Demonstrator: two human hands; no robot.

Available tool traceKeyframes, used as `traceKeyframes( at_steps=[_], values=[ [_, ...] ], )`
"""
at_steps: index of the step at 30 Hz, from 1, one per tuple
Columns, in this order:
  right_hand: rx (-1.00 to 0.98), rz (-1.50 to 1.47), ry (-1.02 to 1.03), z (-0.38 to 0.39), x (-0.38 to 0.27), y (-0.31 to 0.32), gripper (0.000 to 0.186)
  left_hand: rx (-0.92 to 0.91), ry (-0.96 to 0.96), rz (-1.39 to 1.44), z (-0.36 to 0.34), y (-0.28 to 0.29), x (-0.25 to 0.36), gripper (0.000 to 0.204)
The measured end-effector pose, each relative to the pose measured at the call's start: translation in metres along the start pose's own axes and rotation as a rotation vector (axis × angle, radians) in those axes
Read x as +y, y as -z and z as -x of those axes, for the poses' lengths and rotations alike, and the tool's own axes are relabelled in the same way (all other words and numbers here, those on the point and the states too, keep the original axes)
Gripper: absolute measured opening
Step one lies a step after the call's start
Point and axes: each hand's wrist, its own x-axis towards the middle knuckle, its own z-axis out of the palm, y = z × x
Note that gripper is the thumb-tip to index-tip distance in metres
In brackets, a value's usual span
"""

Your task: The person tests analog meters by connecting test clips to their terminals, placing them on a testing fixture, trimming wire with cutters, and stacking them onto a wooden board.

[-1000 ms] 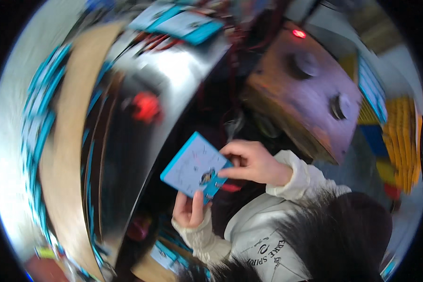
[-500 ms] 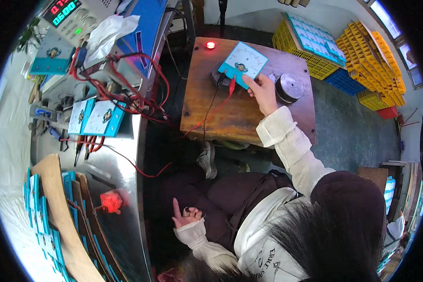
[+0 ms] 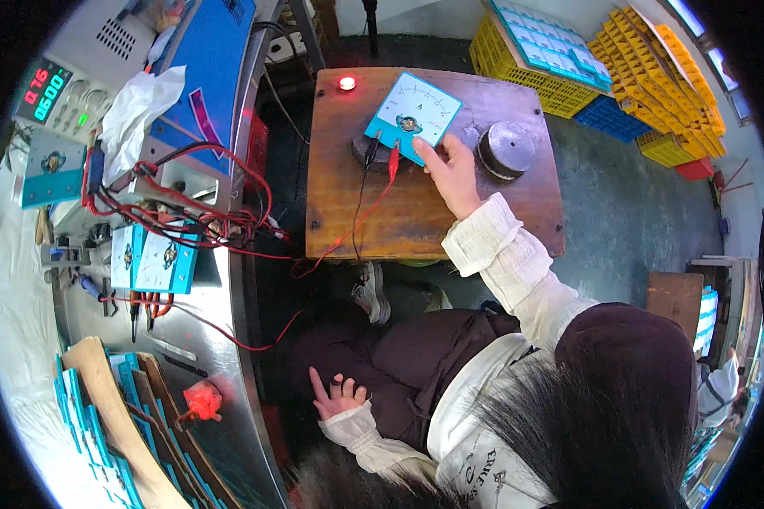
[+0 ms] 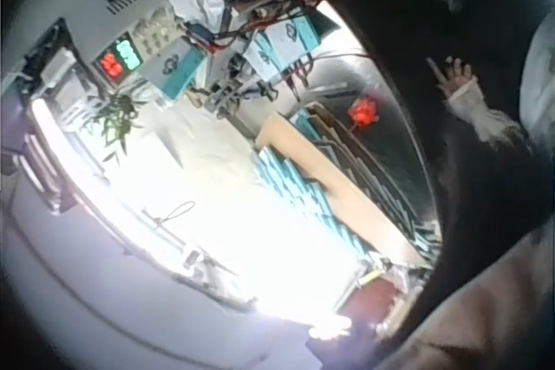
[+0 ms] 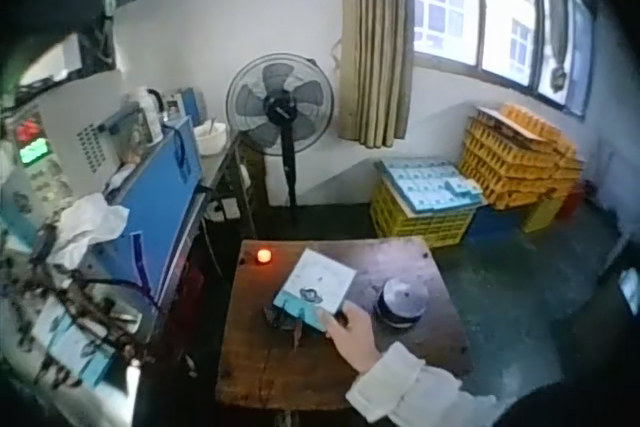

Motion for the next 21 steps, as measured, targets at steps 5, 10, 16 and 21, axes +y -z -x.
traceKeyframes(
  at_steps=[5,10,16,21],
  values=[
    [0.011,0.006,0.019,0.002,-0.003,0.002,0.025,0.006,0.006,0.010,0.000,0.006,0.001,0.069],
    [0.004,0.011,0.032,-0.001,0.003,0.001,0.025,-0.025,-0.014,0.026,0.001,0.011,0.000,0.068],
    [0.067,0.085,0.109,-0.001,0.011,-0.003,0.026,-0.049,0.008,0.070,-0.001,0.013,0.003,0.067],
    [0.090,0.133,0.145,-0.002,0.010,-0.005,0.027,-0.107,0.011,0.100,-0.001,0.016,0.004,0.067]
  ],
)
